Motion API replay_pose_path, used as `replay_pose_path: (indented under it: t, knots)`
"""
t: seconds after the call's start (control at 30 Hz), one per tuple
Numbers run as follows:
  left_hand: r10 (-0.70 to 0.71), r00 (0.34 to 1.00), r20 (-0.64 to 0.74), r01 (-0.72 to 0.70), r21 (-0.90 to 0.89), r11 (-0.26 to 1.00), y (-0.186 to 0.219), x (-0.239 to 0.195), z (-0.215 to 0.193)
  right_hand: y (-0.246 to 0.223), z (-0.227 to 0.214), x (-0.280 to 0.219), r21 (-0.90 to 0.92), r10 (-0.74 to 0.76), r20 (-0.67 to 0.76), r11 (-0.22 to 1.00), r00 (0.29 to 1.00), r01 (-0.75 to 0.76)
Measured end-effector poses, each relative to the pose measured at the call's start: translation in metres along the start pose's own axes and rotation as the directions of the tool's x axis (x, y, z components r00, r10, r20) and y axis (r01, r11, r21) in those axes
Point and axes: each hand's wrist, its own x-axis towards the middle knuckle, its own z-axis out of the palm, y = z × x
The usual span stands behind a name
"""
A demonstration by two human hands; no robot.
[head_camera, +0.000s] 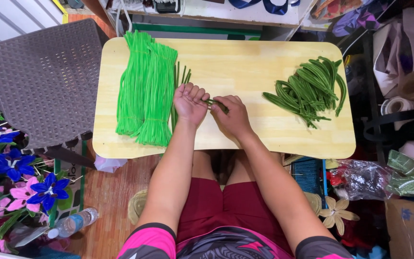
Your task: The person braids green cord around a thin green stick, repeatedly wrapping and twisting the cord to form a textured cylindrical shape. The person places the finished braided pieces on the table and continues the process with new sticks and cord.
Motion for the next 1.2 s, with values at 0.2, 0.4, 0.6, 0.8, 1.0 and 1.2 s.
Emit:
replay_pose_path:
  t: [0.2, 0.4, 0.6, 0.8, 1.0, 1.2]
  knots:
    - [-0.026, 1.000, 0.010, 0.026, -0.029, 0.999, 0.002, 0.002, -0.004, 0.007, -0.006, -0.009, 0.014, -0.060, -0.026, 0.998, 0.998, 0.060]
    - [-0.050, 0.999, 0.016, 0.051, -0.037, 0.998, 0.002, 0.001, 0.000, 0.016, -0.003, -0.012, 0.055, -0.079, -0.097, 0.995, 0.992, 0.084]
    - [-0.051, 0.999, 0.010, 0.052, -0.049, 0.997, 0.000, 0.003, -0.002, 0.016, -0.005, -0.015, 0.141, -0.035, -0.163, 0.988, 0.986, 0.058]
    - [-0.051, 0.998, -0.027, 0.051, -0.008, 0.999, -0.002, 0.003, -0.001, 0.020, -0.004, -0.024, 0.160, 0.126, -0.182, 0.982, 0.975, -0.097]
    - [0.109, 0.994, -0.016, -0.103, 0.221, 0.970, -0.007, -0.001, 0.011, 0.014, -0.030, -0.035, 0.170, 0.159, -0.399, 0.981, 0.903, -0.097]
    - [0.210, 0.765, 0.608, -0.592, 0.794, -0.142, -0.047, -0.038, 0.036, 0.012, -0.072, -0.028, -0.013, 0.003, -0.455, 1.000, 0.890, -0.010]
